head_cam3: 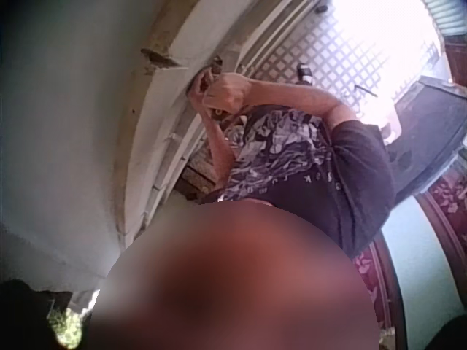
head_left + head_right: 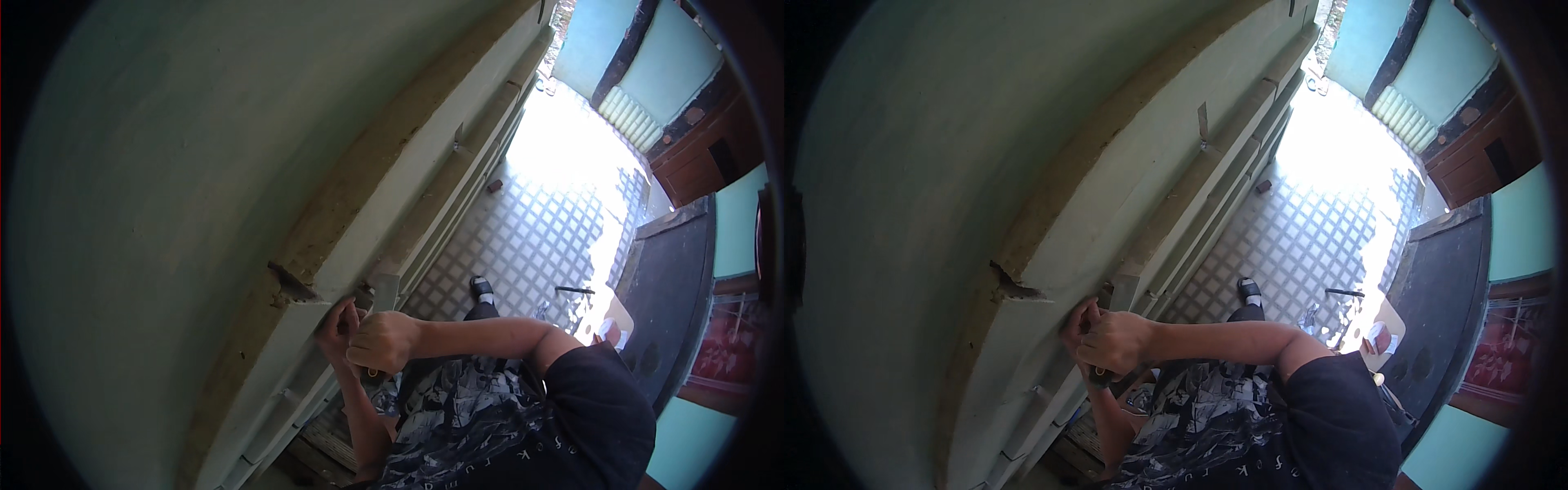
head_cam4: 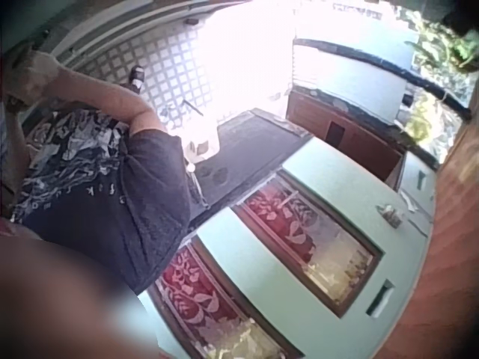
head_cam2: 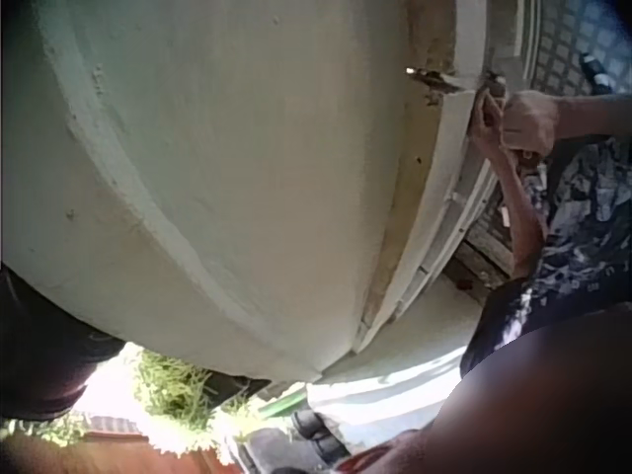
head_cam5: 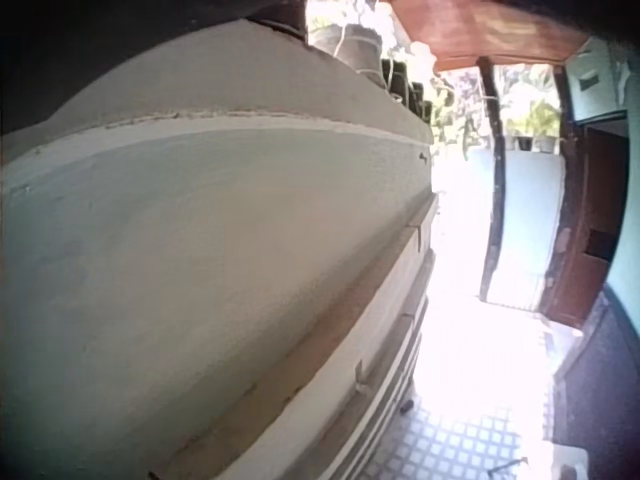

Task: The user is using a putty knife to patch cracks or holes in a ceiling structure.

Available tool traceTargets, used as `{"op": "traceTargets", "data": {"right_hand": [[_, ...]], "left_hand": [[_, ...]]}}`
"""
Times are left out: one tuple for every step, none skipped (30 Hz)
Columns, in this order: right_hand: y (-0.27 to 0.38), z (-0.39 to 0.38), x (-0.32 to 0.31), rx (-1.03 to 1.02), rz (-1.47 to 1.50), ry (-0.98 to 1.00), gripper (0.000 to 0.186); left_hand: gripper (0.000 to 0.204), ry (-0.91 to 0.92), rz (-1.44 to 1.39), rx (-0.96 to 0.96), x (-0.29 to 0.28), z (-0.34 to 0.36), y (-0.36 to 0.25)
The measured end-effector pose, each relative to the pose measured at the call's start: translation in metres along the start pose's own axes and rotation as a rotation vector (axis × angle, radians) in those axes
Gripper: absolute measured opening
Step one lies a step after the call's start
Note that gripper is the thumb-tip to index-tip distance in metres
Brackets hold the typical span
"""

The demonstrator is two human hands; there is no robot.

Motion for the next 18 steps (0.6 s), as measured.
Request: {"op": "traceTargets", "data": {"right_hand": [[-0.005,-0.002,0.0,0.008,-0.046,0.002,0.038],[-0.016,-0.002,-0.006,0.01,-0.048,0.003,0.038],[-0.038,-0.001,-0.013,0.127,-0.086,0.055,0.036],[-0.052,-0.002,-0.015,0.244,-0.124,0.108,0.034],[-0.053,-0.003,-0.017,0.25,-0.114,0.109,0.034],[-0.046,-0.002,-0.014,0.253,-0.114,0.11,0.034],[-0.032,0.0,-0.011,0.171,-0.07,0.061,0.037],[-0.021,0.002,-0.011,0.083,-0.023,0.014,0.039],[-0.023,0.001,-0.01,0.081,-0.02,0.014,0.039],[-0.032,-0.003,-0.008,0.112,-0.061,0.031,0.038],[-0.04,-0.006,-0.008,0.149,-0.109,0.046,0.038],[-0.046,-0.005,-0.013,0.15,-0.107,0.045,0.038],[-0.059,-0.004,-0.022,0.211,-0.202,0.039,0.031],[-0.066,-0.001,-0.029,0.272,-0.298,0.035,0.025],[-0.06,0.002,-0.029,0.273,-0.298,0.036,0.025],[-0.045,0.005,-0.029,0.203,-0.178,-0.007,0.028],[-0.033,0.008,-0.034,0.135,-0.061,-0.051,0.031],[-0.036,0.005,-0.033,0.138,-0.064,-0.051,0.031]], "left_hand": [[0.016,0.006,-0.006,-0.107,-0.001,-0.006,0.014],[0.016,0.007,-0.008,-0.108,-0.001,-0.006,0.013],[0.017,0.005,0.089,-0.018,-0.001,-0.003,0.007],[0.017,0.004,0.186,0.071,0.0,0.0,-0.001],[0.017,0.006,0.182,0.075,0.003,0.006,-0.008],[0.016,0.004,0.142,0.125,0.004,0.01,-0.023],[0.016,0.002,0.102,0.175,0.005,0.011,-0.031],[0.016,-0.001,0.104,0.173,0.003,0.009,-0.03],[0.015,-0.007,-0.005,0.059,0.002,0.005,-0.019],[0.015,-0.013,-0.115,-0.054,0.001,0.002,-0.01],[0.015,-0.007,-0.117,-0.054,0.003,0.003,-0.009],[0.015,0.002,0.012,-0.033,0.003,0.003,-0.01],[0.015,0.011,0.141,-0.012,0.003,0.003,-0.011],[0.015,0.012,0.14,-0.013,0.003,0.003,-0.01],[0.014,0.0,0.162,0.068,0.002,0.005,-0.014],[0.013,-0.012,0.183,0.148,0.002,0.006,-0.018],[0.013,-0.009,0.18,0.149,0.003,0.008,-0.02],[0.012,-0.019,0.152,0.186,0.003,0.011,-0.028]]}}
Point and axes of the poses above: each hand's wrist, its own z-axis towards the middle knuckle, its own x-axis out of the palm, y = z × x, the point moved 6 cm from there along z, towards the middle knuckle, and after that the axes turned 6 degrees about x, right-handed, at the moved point
